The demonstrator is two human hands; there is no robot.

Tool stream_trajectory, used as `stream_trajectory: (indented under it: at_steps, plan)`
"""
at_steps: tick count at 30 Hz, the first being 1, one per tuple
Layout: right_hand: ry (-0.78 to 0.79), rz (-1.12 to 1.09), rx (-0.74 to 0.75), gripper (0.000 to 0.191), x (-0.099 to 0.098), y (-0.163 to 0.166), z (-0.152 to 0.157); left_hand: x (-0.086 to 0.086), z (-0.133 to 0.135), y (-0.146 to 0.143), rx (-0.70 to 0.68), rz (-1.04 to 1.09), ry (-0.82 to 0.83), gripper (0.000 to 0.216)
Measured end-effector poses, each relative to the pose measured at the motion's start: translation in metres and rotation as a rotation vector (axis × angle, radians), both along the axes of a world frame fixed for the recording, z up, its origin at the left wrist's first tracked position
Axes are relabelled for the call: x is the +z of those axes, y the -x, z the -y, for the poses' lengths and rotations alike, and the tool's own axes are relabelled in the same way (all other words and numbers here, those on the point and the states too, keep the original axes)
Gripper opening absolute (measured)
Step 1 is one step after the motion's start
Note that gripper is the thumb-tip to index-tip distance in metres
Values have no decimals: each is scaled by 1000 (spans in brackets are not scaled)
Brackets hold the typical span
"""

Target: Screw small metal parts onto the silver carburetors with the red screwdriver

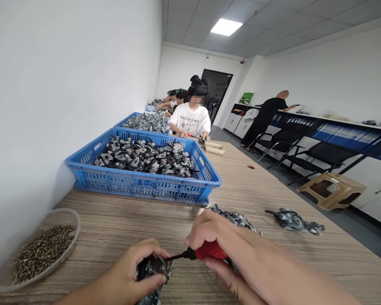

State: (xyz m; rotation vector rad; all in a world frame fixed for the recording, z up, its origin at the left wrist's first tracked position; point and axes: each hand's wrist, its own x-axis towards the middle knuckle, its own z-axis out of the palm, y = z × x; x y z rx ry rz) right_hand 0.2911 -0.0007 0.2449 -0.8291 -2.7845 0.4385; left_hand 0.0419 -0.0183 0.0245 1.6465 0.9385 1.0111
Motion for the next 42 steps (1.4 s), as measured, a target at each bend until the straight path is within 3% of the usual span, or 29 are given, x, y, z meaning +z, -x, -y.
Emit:
stream_trajectory:
  at_steps: [3, 6, 10, 12, 16, 19, 21, 23, 25, 27, 29, 31, 33, 35, 37, 40, 42]
  plan:
    - [-112, -38, -48, 30, -8, 2, -9, 2, 2, 0, -22, -9, 30, 35]
    - [-366, -78, -47, 17, -17, 11, -22, 4, 3, 0, -23, 11, 108, 42]
    - [-573, -51, -119, 34, -22, 20, -30, 3, 2, 0, -27, 18, 123, 33]
    - [-509, -5, -160, 30, -19, 19, -27, 3, 2, 0, -30, 8, 121, 31]
    - [-161, 29, -132, 2, -7, 8, -13, 5, 3, 0, -31, 6, 129, 33]
    - [-22, 37, -79, 11, -3, 0, -9, 11, 3, 1, -30, -26, 152, 32]
    - [-66, 27, -54, 7, -6, 1, -14, 14, 3, 1, -33, -40, 156, 32]
    - [-235, -3, -58, 10, -13, 7, -21, 15, 3, 2, -37, -36, 154, 32]
    - [-442, -4, -137, 24, -21, 14, -28, 14, 3, 2, -34, -26, 156, 32]
    - [-536, 27, -254, 30, -23, 18, -30, 12, 3, 2, -35, -22, 157, 31]
    - [-431, 39, -289, 23, -20, 17, -28, 10, 4, 2, -40, -20, 154, 30]
    - [-201, -4, -178, 5, -11, 10, -24, 10, 4, 2, -37, -27, 151, 31]
    - [6, -52, -15, 14, -2, 1, -20, 11, 5, 2, -27, -44, 149, 30]
    - [113, -56, 69, 22, 3, -7, -20, 12, 6, 2, -17, -60, 148, 28]
    - [131, -44, 56, 19, 3, -10, -24, 11, 6, 2, -13, -63, 146, 27]
    - [25, -65, -13, 8, -5, -7, -35, 9, 5, 3, -13, -55, 136, 28]
    - [-132, -57, -67, 21, -13, -1, -43, 6, 4, 3, -23, -34, 111, 25]
